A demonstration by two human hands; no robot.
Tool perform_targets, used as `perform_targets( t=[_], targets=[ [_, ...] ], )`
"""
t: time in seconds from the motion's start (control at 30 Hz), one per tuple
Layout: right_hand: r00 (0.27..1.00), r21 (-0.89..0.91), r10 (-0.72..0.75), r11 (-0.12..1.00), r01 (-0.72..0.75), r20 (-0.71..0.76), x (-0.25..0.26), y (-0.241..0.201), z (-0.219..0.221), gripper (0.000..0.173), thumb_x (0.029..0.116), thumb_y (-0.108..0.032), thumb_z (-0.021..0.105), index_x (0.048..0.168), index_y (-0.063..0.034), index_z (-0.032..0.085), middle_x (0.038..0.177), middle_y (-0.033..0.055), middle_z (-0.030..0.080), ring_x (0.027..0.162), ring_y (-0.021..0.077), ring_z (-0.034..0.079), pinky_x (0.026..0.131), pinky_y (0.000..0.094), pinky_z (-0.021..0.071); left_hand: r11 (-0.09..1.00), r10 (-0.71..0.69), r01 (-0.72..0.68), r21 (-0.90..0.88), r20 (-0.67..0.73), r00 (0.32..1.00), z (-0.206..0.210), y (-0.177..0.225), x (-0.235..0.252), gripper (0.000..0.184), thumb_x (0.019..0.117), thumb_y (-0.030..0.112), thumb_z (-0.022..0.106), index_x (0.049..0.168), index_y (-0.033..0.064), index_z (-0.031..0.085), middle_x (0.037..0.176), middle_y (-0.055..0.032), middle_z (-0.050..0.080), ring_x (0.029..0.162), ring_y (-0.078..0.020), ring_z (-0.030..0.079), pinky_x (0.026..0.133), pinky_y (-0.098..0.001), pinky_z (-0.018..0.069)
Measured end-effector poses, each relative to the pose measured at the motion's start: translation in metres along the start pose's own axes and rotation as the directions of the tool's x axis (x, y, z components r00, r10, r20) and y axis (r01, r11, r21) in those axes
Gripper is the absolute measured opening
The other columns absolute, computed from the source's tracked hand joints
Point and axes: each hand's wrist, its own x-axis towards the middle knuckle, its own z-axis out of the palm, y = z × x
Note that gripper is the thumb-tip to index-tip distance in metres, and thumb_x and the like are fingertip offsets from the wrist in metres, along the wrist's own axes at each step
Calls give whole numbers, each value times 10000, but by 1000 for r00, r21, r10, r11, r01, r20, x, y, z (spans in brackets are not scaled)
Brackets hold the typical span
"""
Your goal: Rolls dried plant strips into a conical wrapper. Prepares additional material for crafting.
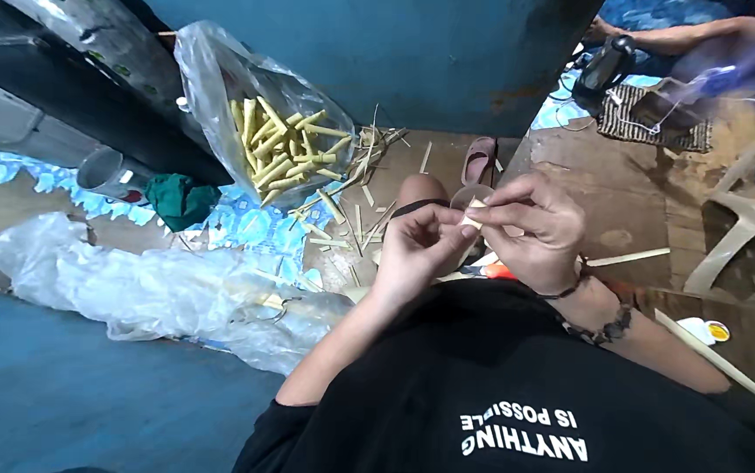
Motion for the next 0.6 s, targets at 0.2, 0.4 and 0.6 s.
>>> perform_targets(
  t=[0.2, 0.4, 0.6],
  targets=[
    [907, 152, 372, 903, -403, 197, 9, -6, -11, 138, 975, -101, 661, 1045, 4, 717, 941, -2, 700, 787, -11, 645, 694, 141, 559, 973, 160, -152, 173, -38, 986, 0, -4, 3, 34, 930, 12, 706, 946, -14, 690, 788, -39, 712, 649, -81, 679, 621, -245, 605],
    [915, 235, 362, 887, -397, 180, 1, -2, -6, 81, 984, -44, 643, 1024, -3, 700, 941, -18, 705, 807, -7, 666, 737, 159, 584, 973, 175, -161, 165, -77, 982, -1, -10, 8, 181, 916, -6, 710, 1090, -19, 666, 819, -7, 694, 675, -35, 637, 640, -198, 559],
    [656, 343, 702, 566, -750, 276, -3, 4, 2, 119, 1041, -97, 582, 1041, -34, 683, 870, 34, 736, 728, 115, 734, 694, 294, 648, 565, 493, -362, 742, 48, 869, 3, -31, 12, 141, 927, -25, 666, 1035, -12, 756, 854, -115, 610, 776, -166, 602, 725, -260, 536]
  ],
)
